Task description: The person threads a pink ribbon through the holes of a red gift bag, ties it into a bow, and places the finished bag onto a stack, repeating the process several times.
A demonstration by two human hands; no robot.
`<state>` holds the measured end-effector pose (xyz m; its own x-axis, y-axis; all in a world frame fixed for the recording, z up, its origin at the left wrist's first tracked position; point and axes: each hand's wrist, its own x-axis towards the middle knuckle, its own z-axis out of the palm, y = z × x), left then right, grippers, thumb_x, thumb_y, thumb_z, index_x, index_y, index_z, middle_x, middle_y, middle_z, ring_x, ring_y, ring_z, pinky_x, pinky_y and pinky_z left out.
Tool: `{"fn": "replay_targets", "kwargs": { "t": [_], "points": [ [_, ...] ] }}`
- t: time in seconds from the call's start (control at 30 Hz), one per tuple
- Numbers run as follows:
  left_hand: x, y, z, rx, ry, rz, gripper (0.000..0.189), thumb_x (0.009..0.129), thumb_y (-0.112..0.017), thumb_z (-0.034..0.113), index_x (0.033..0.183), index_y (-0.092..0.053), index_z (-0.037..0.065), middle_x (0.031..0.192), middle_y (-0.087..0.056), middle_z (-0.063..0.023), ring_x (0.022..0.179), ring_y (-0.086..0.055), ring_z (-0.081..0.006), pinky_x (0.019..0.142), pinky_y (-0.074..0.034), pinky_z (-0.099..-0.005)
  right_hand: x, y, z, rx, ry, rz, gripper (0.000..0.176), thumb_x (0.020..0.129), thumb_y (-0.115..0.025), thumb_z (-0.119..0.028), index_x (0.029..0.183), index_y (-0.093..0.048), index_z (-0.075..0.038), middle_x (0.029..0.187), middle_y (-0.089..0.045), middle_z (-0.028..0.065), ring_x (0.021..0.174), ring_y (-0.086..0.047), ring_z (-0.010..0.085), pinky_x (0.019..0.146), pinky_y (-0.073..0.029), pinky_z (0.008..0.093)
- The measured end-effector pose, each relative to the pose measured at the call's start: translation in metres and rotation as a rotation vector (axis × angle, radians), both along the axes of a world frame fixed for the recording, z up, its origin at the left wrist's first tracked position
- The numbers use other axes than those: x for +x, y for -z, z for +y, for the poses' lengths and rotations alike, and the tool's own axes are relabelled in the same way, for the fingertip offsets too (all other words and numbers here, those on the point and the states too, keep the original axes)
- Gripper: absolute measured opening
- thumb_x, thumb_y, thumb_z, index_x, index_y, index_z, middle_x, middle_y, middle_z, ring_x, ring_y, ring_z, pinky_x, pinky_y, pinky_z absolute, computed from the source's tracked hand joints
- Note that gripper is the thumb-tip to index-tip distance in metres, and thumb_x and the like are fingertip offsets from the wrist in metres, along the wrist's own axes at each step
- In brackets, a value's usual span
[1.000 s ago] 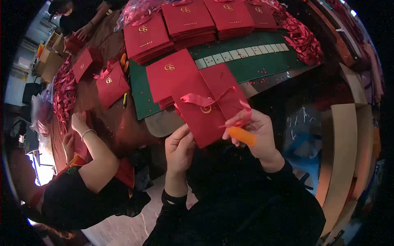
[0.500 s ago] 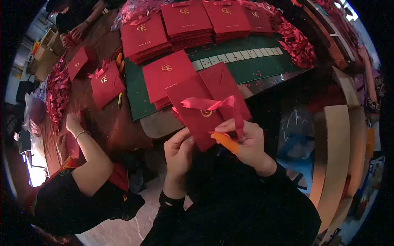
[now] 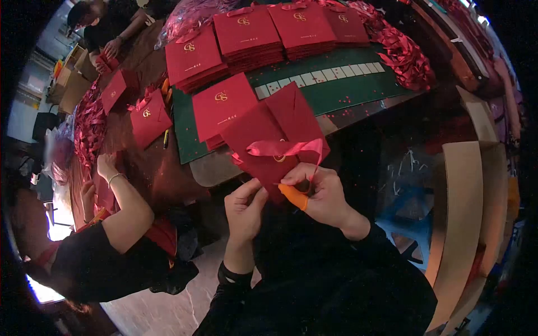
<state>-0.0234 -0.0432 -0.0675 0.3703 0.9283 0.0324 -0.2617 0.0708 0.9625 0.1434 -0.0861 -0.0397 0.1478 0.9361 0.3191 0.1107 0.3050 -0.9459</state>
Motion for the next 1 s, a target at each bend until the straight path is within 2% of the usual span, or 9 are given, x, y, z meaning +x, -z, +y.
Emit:
{"fn": "replay_targets", "kwargs": {
  "t": [0.17, 0.5, 0.67, 0.73, 0.77, 0.83, 0.87, 0.97, 1.0],
  "points": [
    [0.011, -0.006, -0.006, -0.017, -0.024, -0.026, 0.022, 0.083, -0.058, -0.005, 0.105, -0.063, -0.006, 0.098, -0.065, -0.0070, 0.085, -0.059, -0.0106, 0.077, -0.046, -0.0225, 0.009, -0.003, -0.004, -0.165, -0.056, 0.018, 0.012, 0.076, -0.067, 0.006, 0.083, -0.059, 0.002, 0.085, -0.063, 0.0080, 0.078, -0.061, 0.0131, 0.068, -0.048, 0.0227],
    [0.021, -0.010, -0.004, 0.202, -0.008, 0.294, 0.016, 0.084, -0.058, -0.002, 0.100, -0.062, -0.004, 0.094, -0.064, -0.0073, 0.084, -0.058, -0.0097, 0.073, -0.045, -0.0216, 0.017, -0.002, -0.009, -0.013, -0.049, -0.005, 0.018, 0.076, -0.069, -0.003, 0.089, -0.058, 0.000, 0.085, -0.063, 0.0096, 0.080, -0.063, 0.0185, 0.069, -0.049, 0.0288],
    [0.023, -0.025, -0.005, 0.155, 0.013, 0.315, 0.008, 0.082, -0.056, -0.005, 0.089, -0.060, -0.004, 0.090, -0.063, -0.0085, 0.081, -0.058, -0.0122, 0.074, -0.044, -0.0232, 0.054, -0.030, -0.028, -0.090, -0.194, -0.239, 0.048, 0.072, -0.077, -0.012, 0.114, -0.057, -0.004, 0.095, -0.063, 0.0095, 0.088, -0.063, 0.0182, 0.077, -0.049, 0.0309],
    [0.016, -0.030, -0.002, 0.255, 0.143, 0.122, 0.009, 0.079, -0.055, -0.007, 0.086, -0.060, -0.003, 0.090, -0.063, -0.0086, 0.084, -0.058, -0.0166, 0.080, -0.044, -0.0283, 0.088, 0.016, -0.034, 0.176, 0.018, -0.041, 0.057, 0.070, -0.079, -0.016, 0.120, -0.053, -0.003, 0.099, -0.061, 0.0081, 0.099, -0.058, 0.0204, 0.083, -0.047, 0.0329],
    [0.013, -0.031, 0.000, 0.288, 0.188, 0.101, 0.009, 0.077, -0.056, -0.009, 0.082, -0.059, -0.004, 0.089, -0.063, -0.0091, 0.088, -0.058, -0.0212, 0.085, -0.043, -0.0332, 0.089, 0.016, -0.025, 0.273, 0.356, -0.083, 0.059, 0.073, -0.078, -0.022, 0.122, -0.051, -0.003, 0.110, -0.056, 0.0095, 0.110, -0.052, 0.0227, 0.091, -0.043, 0.0336],
    [0.016, -0.029, 0.004, 0.387, 0.190, 0.113, 0.009, 0.075, -0.057, -0.009, 0.081, -0.059, -0.003, 0.088, -0.063, -0.0092, 0.091, -0.057, -0.0226, 0.087, -0.042, -0.0348, 0.068, 0.008, -0.016, 0.111, 0.206, 0.500, 0.055, 0.079, -0.073, -0.027, 0.123, -0.050, -0.003, 0.123, -0.049, 0.0092, 0.116, -0.047, 0.0203, 0.096, -0.040, 0.0339],
    [0.018, -0.027, 0.006, 0.494, 0.193, 0.130, 0.010, 0.074, -0.057, -0.010, 0.081, -0.059, -0.003, 0.087, -0.063, -0.0093, 0.093, -0.057, -0.0240, 0.089, -0.041, -0.0363, 0.071, 0.042, -0.024, -0.138, 0.126, 0.555, 0.045, 0.088, -0.063, -0.022, 0.126, -0.048, -0.003, 0.125, -0.051, 0.0085, 0.116, -0.049, 0.0196, 0.096, -0.042, 0.0355],
    [0.024, -0.040, -0.003, 0.571, -0.181, 0.386, 0.010, 0.075, -0.060, -0.008, 0.082, -0.061, -0.001, 0.088, -0.064, -0.0108, 0.099, -0.057, -0.0277, 0.092, -0.041, -0.0392, 0.063, 0.038, -0.023, -0.152, -0.103, 0.820, 0.040, 0.092, -0.054, -0.011, 0.130, -0.046, -0.003, 0.125, -0.055, 0.0093, 0.112, -0.054, 0.0214, 0.097, -0.042, 0.0378],
    [0.022, -0.040, 0.000, 0.716, -0.234, 0.439, 0.010, 0.087, -0.053, 0.003, 0.081, -0.058, -0.002, 0.096, -0.063, -0.0146, 0.106, -0.055, -0.0288, 0.095, -0.040, -0.0421, 0.064, 0.037, -0.022, -0.155, -0.109, 0.820, 0.040, 0.092, -0.054, -0.011, 0.130, -0.046, -0.003, 0.125, -0.055, 0.0093, 0.112, -0.054, 0.0214, 0.097, -0.042, 0.0378]
  ]
}}
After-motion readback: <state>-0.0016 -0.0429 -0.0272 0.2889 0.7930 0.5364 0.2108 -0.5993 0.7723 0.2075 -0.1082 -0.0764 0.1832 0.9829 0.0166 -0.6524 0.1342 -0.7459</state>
